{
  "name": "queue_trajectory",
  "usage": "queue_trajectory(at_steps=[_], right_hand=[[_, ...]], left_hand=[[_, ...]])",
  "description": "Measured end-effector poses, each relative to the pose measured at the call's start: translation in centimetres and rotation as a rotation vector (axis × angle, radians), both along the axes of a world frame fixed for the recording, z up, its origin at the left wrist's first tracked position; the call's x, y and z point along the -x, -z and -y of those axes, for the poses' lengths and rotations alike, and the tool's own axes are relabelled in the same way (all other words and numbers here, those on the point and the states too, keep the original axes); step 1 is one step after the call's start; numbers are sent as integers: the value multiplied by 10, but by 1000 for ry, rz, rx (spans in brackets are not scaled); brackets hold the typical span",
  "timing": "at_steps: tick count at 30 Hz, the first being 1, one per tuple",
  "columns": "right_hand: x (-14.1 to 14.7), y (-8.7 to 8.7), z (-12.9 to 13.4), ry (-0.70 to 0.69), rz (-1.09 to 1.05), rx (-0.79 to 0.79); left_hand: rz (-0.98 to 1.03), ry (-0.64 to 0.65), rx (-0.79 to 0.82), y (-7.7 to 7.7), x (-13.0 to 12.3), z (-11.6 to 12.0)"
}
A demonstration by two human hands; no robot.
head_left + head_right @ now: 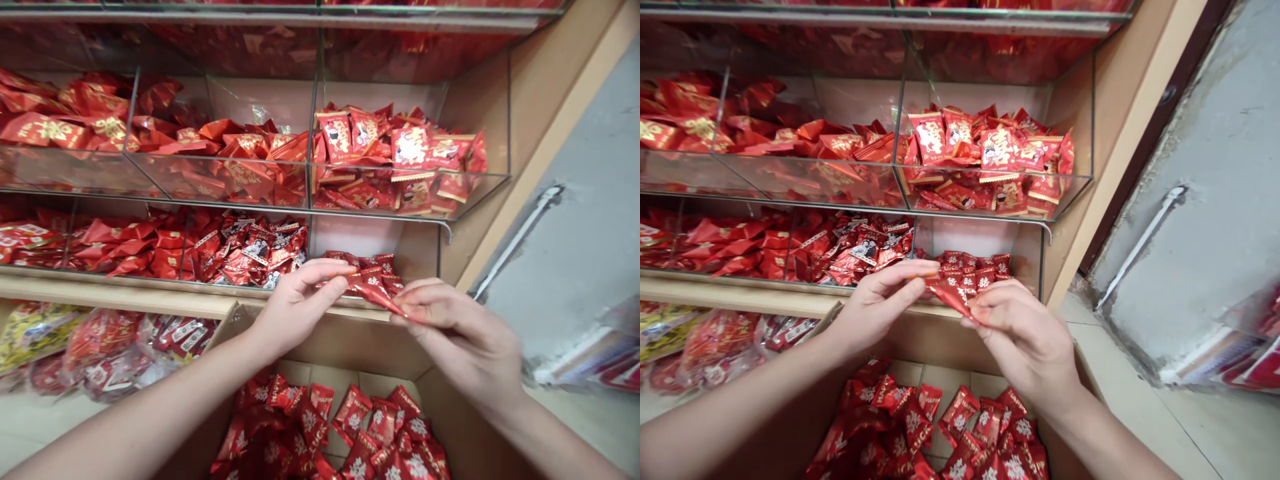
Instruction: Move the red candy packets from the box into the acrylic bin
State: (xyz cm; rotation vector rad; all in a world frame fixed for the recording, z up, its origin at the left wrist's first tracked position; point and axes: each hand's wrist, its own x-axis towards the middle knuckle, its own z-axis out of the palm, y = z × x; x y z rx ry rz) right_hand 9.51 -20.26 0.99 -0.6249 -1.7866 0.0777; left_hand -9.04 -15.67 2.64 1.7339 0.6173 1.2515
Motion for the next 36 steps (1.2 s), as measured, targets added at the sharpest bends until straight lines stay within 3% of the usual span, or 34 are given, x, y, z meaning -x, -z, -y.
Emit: queue_trajectory(at_steps=[4,6,9,14,17,21,24,30,36], right_hand=[[-2,0,4,98,289,-243],[-1,1,4,110,386,-259],[2,3,4,106,347,-147],[10,9,4,186,-122,325],[10,11,3,183,-110,481],[10,11,3,190,-66,530],[10,9,4,164,-29,572],[14,7,8,126,-85,534],[15,5,10,90,-169,488]], left_hand=[[137,243,464,-1,-6,9],[149,223,535,-1,-9,10],[187,139,526,1,-12,9],[158,136,454,3,-12,9],[40,89,360,3,-11,9],[-153,29,119,6,-7,6],[-174,-17,55,7,-6,3],[-32,-15,132,6,-7,5],[133,65,296,3,-8,8]])
